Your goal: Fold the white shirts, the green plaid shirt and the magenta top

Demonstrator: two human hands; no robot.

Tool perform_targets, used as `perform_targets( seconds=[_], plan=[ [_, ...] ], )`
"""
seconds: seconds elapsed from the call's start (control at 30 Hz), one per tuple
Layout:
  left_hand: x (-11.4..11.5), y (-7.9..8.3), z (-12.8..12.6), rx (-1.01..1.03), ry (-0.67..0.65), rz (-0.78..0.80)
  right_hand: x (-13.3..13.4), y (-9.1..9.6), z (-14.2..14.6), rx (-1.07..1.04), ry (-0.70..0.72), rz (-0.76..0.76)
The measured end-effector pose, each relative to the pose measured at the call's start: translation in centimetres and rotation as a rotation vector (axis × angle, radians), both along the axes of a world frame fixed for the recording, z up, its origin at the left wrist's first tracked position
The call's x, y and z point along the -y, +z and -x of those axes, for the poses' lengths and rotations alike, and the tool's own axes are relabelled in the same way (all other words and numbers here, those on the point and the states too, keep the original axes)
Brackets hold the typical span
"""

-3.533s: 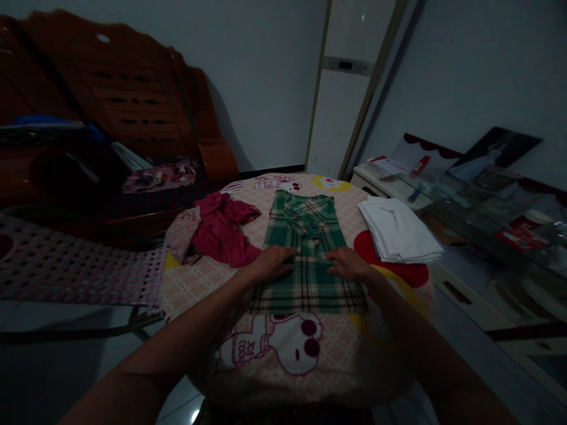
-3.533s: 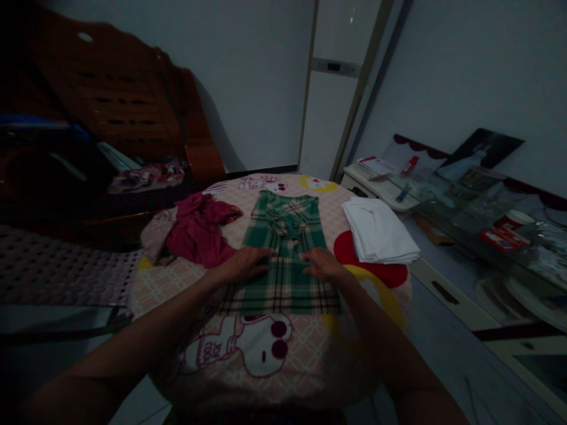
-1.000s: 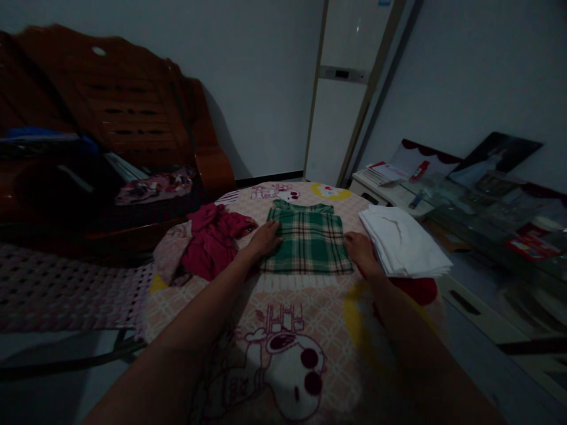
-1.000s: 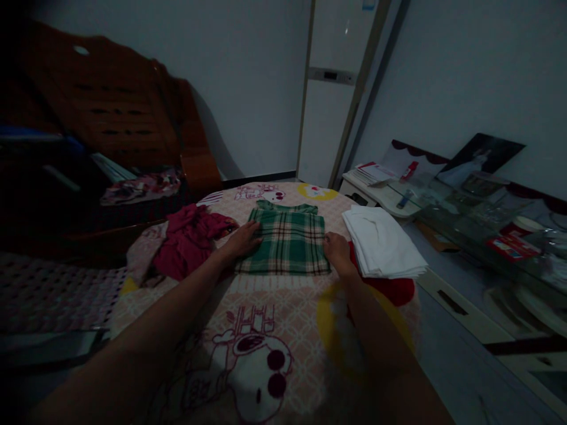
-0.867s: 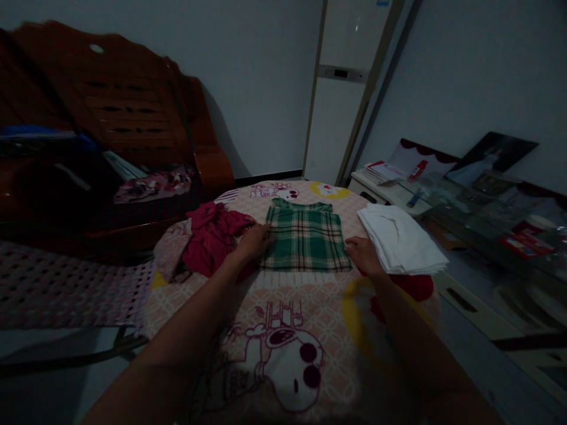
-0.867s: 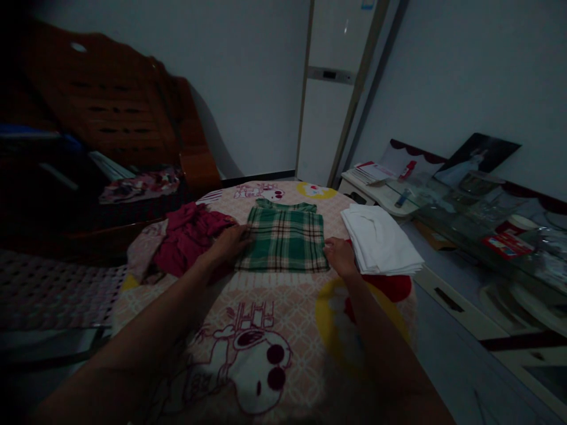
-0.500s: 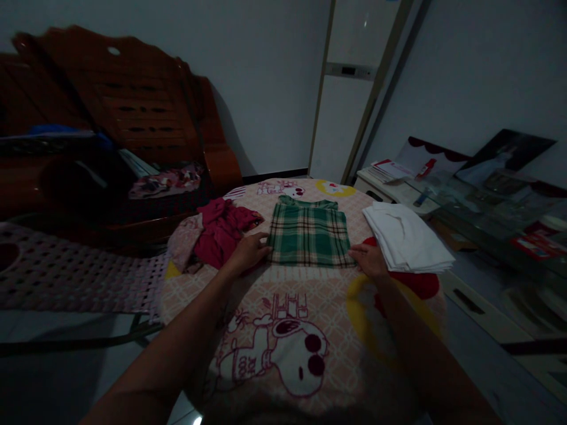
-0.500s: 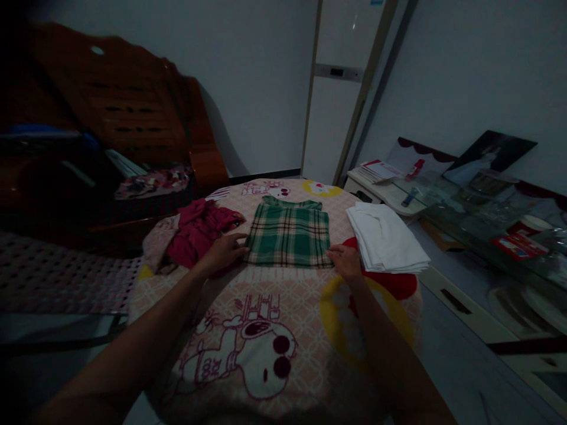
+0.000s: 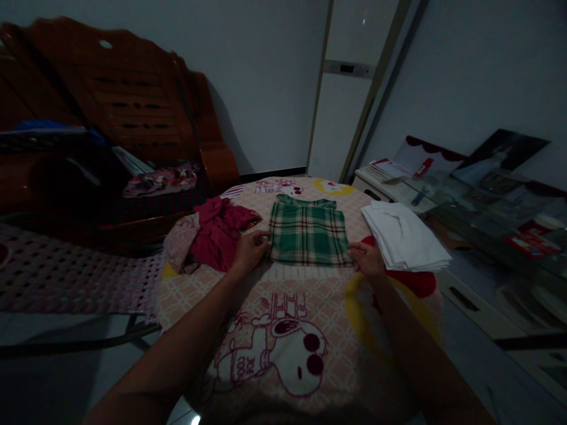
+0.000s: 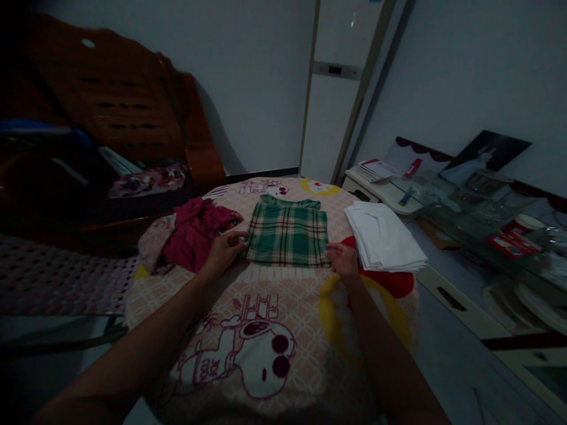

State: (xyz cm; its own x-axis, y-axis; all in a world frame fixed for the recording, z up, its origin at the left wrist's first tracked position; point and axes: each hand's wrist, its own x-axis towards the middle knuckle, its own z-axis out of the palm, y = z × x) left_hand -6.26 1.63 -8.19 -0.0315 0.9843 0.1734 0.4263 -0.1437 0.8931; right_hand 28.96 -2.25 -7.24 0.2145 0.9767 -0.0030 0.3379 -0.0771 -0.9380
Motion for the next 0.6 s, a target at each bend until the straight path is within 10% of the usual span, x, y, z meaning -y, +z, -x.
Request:
perform_targets(
  seconds=[0.6],
  plan=[
    [0.60, 0.68, 0.33, -0.137, -0.090, -0.005, 0.63, 0.58, -0.55, -0.108, 0.066, 0.072]
  ],
)
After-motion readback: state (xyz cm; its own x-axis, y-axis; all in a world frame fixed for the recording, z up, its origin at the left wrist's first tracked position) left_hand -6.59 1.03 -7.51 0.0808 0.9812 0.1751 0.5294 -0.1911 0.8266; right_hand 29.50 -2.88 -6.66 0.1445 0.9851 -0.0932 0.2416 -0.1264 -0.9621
